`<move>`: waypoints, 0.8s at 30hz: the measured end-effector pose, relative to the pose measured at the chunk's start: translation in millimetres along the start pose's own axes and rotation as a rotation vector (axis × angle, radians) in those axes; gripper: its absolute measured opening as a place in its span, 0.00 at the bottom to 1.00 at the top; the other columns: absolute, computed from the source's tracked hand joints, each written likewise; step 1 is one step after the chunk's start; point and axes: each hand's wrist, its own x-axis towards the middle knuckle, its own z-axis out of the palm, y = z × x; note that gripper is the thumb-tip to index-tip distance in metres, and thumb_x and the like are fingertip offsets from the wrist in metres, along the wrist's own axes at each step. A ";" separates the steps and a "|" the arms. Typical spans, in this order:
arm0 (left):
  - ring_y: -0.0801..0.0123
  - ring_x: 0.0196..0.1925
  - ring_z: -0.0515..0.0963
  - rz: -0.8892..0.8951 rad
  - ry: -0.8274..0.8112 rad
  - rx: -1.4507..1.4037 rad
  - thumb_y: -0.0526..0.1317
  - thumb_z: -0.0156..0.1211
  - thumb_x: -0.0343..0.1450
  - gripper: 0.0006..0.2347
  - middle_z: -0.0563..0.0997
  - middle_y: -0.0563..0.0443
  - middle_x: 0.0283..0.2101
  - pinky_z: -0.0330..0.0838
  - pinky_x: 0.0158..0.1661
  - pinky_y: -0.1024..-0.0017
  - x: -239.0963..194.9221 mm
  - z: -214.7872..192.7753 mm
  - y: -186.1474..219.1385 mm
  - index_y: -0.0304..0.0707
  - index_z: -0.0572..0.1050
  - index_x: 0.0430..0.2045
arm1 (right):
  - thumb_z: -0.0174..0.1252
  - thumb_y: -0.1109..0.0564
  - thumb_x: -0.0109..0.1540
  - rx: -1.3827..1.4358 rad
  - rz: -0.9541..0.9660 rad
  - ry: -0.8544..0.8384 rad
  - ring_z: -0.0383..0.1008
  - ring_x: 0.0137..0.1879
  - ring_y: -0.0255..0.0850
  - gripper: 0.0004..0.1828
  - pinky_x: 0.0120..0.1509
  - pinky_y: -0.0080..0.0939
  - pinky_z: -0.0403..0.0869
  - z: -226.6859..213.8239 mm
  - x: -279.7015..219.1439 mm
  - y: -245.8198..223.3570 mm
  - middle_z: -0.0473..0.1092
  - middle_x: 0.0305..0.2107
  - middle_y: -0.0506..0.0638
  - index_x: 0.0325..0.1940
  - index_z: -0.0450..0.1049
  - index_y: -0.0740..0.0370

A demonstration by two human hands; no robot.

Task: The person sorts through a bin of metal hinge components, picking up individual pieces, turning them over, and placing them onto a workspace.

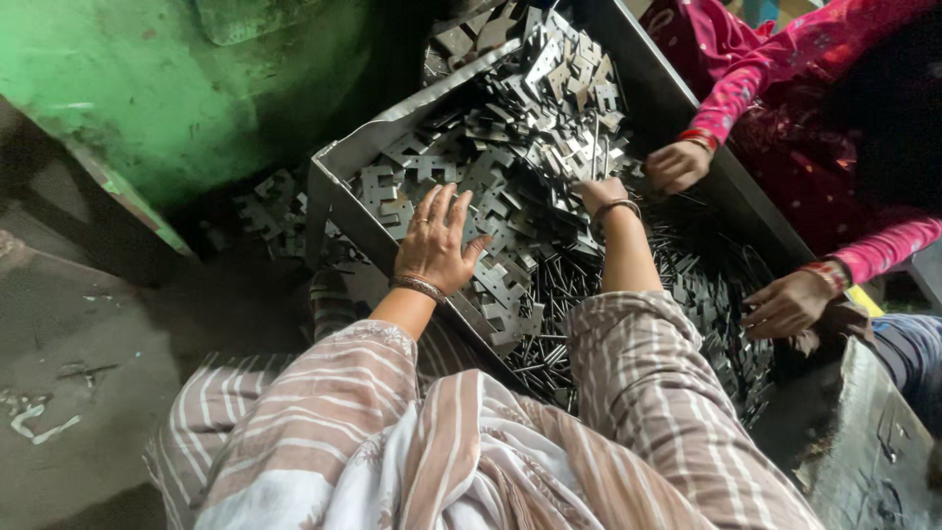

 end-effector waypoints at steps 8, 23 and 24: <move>0.44 0.72 0.59 -0.031 -0.074 0.024 0.58 0.59 0.72 0.31 0.63 0.34 0.68 0.61 0.66 0.53 1.4 1.5 0.0 0.37 0.64 0.65 | 0.61 0.56 0.51 0.047 -0.141 -0.068 0.80 0.51 0.50 0.39 0.54 0.45 0.80 21.3 -101.7 21.0 0.77 0.48 0.62 0.66 0.63 0.67; 0.45 0.73 0.58 -0.034 -0.089 0.021 0.62 0.56 0.74 0.32 0.63 0.35 0.70 0.62 0.66 0.53 -2.3 7.0 -5.9 0.39 0.63 0.66 | 0.63 0.51 0.50 -0.374 -0.286 -0.270 0.78 0.48 0.56 0.55 0.57 0.49 0.76 -21.6 -315.4 111.5 0.75 0.40 0.70 0.78 0.48 0.65; 0.45 0.73 0.58 -0.047 -0.122 0.025 0.62 0.54 0.75 0.32 0.63 0.35 0.70 0.63 0.64 0.52 -1.8 8.1 -6.0 0.39 0.63 0.66 | 0.64 0.51 0.49 -0.392 -0.307 -0.251 0.79 0.46 0.56 0.55 0.55 0.50 0.76 -30.8 -321.0 114.9 0.76 0.37 0.69 0.77 0.50 0.66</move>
